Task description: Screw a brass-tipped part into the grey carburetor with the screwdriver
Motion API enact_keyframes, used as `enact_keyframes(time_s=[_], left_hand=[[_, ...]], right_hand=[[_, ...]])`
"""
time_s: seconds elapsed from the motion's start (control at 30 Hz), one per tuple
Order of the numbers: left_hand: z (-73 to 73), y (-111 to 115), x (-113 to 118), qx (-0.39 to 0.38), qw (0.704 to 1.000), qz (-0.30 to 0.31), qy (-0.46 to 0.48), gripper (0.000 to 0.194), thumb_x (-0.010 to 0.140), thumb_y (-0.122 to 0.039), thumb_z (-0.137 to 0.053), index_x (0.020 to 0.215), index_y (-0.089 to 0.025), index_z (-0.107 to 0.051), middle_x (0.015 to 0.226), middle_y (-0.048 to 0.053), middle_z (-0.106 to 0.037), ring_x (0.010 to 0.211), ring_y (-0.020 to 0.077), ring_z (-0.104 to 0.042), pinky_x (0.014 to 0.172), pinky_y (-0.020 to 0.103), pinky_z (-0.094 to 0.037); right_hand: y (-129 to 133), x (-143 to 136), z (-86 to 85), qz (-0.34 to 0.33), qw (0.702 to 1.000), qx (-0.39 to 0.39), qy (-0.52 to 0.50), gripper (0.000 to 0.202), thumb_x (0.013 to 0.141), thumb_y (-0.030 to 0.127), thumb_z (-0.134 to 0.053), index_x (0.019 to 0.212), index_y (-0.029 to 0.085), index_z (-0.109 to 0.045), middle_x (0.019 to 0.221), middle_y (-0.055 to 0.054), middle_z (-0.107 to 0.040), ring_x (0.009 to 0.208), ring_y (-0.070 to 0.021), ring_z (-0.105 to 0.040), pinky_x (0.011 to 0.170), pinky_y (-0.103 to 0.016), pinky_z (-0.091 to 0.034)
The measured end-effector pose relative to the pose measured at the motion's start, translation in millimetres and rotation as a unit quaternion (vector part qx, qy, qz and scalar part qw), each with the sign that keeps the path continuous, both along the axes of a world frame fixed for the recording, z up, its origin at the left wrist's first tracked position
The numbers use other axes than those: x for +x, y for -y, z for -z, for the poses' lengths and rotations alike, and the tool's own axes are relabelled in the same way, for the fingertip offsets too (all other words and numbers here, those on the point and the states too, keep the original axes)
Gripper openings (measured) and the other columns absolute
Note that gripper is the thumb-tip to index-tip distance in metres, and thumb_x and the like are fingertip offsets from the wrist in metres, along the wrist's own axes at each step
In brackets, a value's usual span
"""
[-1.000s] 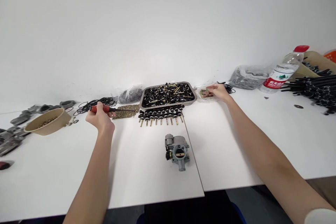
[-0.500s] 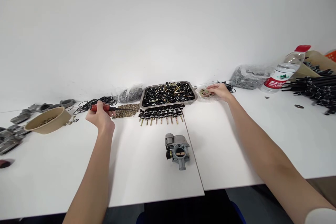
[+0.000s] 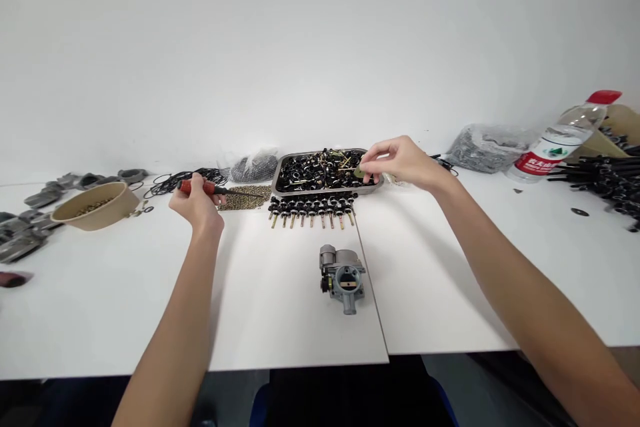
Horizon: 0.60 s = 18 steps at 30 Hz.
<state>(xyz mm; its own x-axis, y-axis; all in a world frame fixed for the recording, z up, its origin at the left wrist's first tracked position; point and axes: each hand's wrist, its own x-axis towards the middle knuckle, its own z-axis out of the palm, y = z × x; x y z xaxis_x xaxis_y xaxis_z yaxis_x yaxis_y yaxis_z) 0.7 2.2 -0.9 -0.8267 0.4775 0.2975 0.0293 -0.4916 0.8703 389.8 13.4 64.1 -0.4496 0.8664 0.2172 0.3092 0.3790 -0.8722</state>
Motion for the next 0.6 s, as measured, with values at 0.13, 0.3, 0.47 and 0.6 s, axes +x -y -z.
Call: enact_keyframes(time_s=[0.13,0.3,0.47,0.6], left_hand=[[-1.5,1.6,3.3,0.016,1.000,0.007,-0.003,0.017,0.078,-0.018,-0.057,0.067,-0.016,-0.044,0.051,-0.006,-0.050,0.030,0.0083,-0.036,0.030,0.026,-0.032],[-4.2,2.0,7.0,0.017,1.000,0.008,0.016,0.018,0.080,-0.015,-0.056,0.068,-0.017,-0.043,0.048,-0.007,-0.049,0.028,0.0084,-0.034,0.028,0.026,-0.030],[-5.0,2.3,8.4,0.013,1.000,0.012,0.018,0.016,0.079,-0.013,-0.055,0.068,-0.017,-0.044,0.048,-0.007,-0.050,0.029,0.0083,-0.034,0.028,0.025,-0.030],[-4.9,2.8,8.9,0.013,1.000,0.015,0.016,0.016,0.078,-0.011,-0.054,0.067,-0.017,-0.044,0.047,-0.007,-0.049,0.028,0.0076,-0.032,0.029,0.025,-0.030]], right_hand=[[64.8,-22.3,12.2,-0.086,0.995,-0.038,0.022,0.019,0.074,0.037,-0.077,0.077,0.019,-0.073,0.091,-0.007,-0.072,0.083,-0.0195,-0.066,0.070,-0.033,-0.051],[104.9,-25.6,38.3,-0.092,0.985,-0.108,0.097,0.016,0.079,0.035,-0.073,0.073,0.020,-0.072,0.103,-0.006,-0.067,0.084,-0.0175,-0.060,0.070,-0.032,-0.042],[116.0,-33.9,39.8,-0.098,0.981,-0.129,0.106,0.013,0.078,0.033,-0.072,0.072,0.021,-0.071,0.102,-0.003,-0.065,0.080,-0.0156,-0.056,0.070,-0.032,-0.039],[114.8,-36.1,34.6,-0.084,0.984,-0.104,0.118,0.013,0.079,0.033,-0.071,0.071,0.023,-0.071,0.105,-0.002,-0.064,0.082,-0.0155,-0.056,0.072,-0.033,-0.039]])
